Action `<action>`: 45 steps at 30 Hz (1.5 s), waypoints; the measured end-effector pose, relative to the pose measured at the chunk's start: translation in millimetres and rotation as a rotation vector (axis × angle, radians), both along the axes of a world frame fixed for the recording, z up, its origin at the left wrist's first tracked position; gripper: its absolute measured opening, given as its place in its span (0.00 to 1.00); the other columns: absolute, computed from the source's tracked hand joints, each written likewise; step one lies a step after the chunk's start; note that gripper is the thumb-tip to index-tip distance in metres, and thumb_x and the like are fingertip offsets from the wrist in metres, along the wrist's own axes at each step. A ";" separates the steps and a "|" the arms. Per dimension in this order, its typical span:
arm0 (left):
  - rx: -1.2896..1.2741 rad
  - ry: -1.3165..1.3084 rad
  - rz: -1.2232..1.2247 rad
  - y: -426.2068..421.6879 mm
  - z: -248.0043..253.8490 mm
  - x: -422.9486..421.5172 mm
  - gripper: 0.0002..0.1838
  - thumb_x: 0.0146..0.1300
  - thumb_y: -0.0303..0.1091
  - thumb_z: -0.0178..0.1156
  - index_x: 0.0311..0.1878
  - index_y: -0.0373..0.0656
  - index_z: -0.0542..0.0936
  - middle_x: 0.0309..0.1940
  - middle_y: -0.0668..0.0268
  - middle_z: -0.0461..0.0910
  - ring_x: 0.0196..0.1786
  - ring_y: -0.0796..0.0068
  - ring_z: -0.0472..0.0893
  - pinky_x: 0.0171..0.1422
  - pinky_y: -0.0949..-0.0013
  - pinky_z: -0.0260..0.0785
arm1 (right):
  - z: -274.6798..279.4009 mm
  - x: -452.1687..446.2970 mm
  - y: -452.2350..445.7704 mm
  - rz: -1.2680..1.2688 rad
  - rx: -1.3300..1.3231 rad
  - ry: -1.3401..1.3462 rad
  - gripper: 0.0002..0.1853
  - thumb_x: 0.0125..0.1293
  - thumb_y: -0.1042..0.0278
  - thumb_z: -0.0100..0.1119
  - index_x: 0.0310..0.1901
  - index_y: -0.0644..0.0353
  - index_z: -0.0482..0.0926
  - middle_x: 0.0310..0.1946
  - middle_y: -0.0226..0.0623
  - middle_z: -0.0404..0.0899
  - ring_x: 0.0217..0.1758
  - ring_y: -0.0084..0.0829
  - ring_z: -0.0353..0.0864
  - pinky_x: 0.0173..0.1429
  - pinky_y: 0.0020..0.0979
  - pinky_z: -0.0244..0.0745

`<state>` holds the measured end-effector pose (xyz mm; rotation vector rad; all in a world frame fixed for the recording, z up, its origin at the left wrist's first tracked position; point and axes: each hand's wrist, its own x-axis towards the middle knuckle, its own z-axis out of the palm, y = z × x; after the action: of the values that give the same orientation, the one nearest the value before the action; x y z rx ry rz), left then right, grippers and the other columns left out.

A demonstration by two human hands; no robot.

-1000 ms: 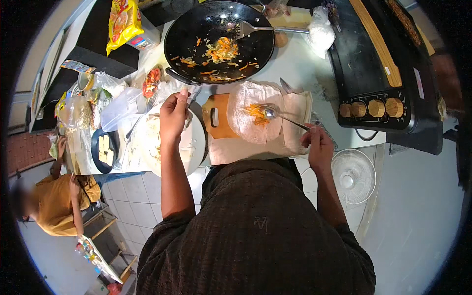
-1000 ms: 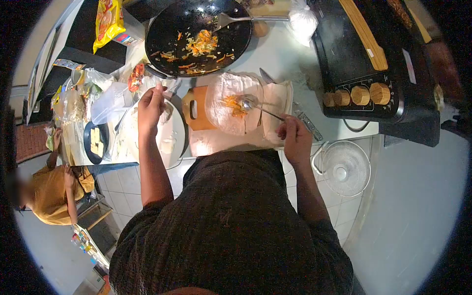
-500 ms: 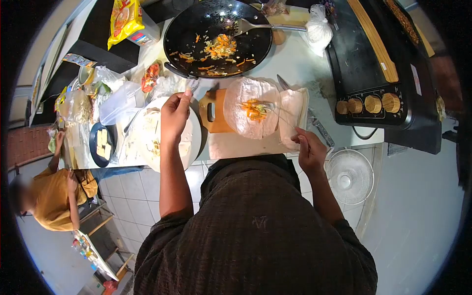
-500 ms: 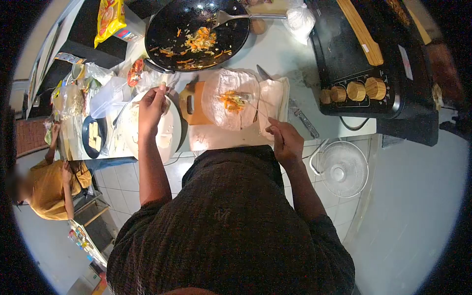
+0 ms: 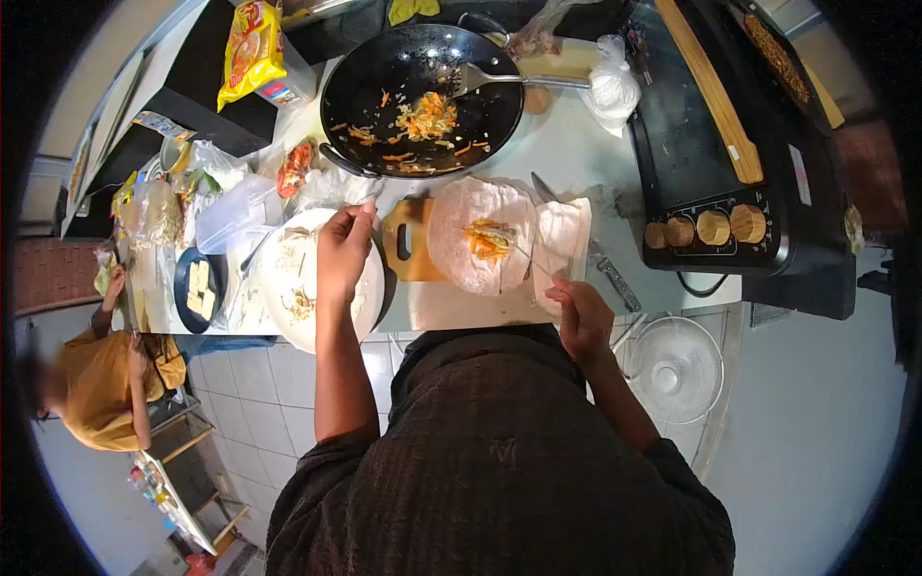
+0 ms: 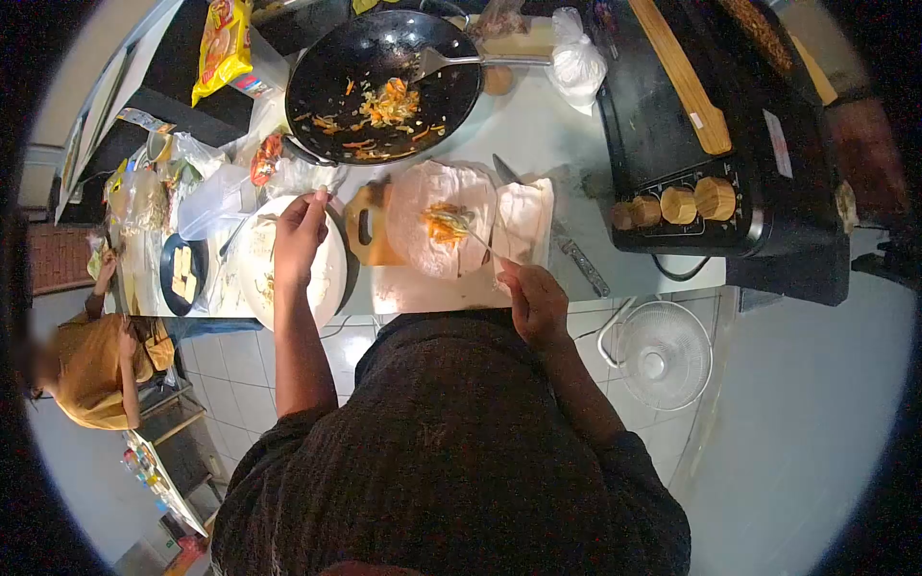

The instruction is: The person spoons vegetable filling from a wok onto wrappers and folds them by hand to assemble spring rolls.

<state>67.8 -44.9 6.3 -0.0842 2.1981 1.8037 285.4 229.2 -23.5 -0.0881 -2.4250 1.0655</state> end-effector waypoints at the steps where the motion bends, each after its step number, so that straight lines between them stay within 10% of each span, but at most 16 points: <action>1: 0.011 -0.008 0.003 2.0 2.5 0.1 0.15 0.72 0.42 0.61 0.40 0.38 0.81 0.23 0.78 0.71 0.24 0.88 0.63 0.28 0.78 0.54 | 0.9 -1.7 1.9 -0.012 0.012 0.016 0.10 0.67 0.78 0.60 0.48 0.62 0.82 0.37 0.40 0.85 0.40 0.42 0.85 0.47 0.38 0.80; 45: 0.008 -0.077 0.180 21.3 -26.3 62.1 0.11 0.73 0.37 0.60 0.40 0.40 0.83 0.20 0.79 0.69 0.23 0.90 0.62 0.26 0.79 0.52 | -2.3 -19.7 60.0 0.169 -0.034 -0.034 0.12 0.67 0.82 0.51 0.48 0.68 0.83 0.31 0.40 0.85 0.35 0.35 0.86 0.42 0.32 0.80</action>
<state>129.9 -23.6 -20.1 -0.3549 2.1909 1.8676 265.6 289.2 -25.8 0.0895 -2.4809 1.1875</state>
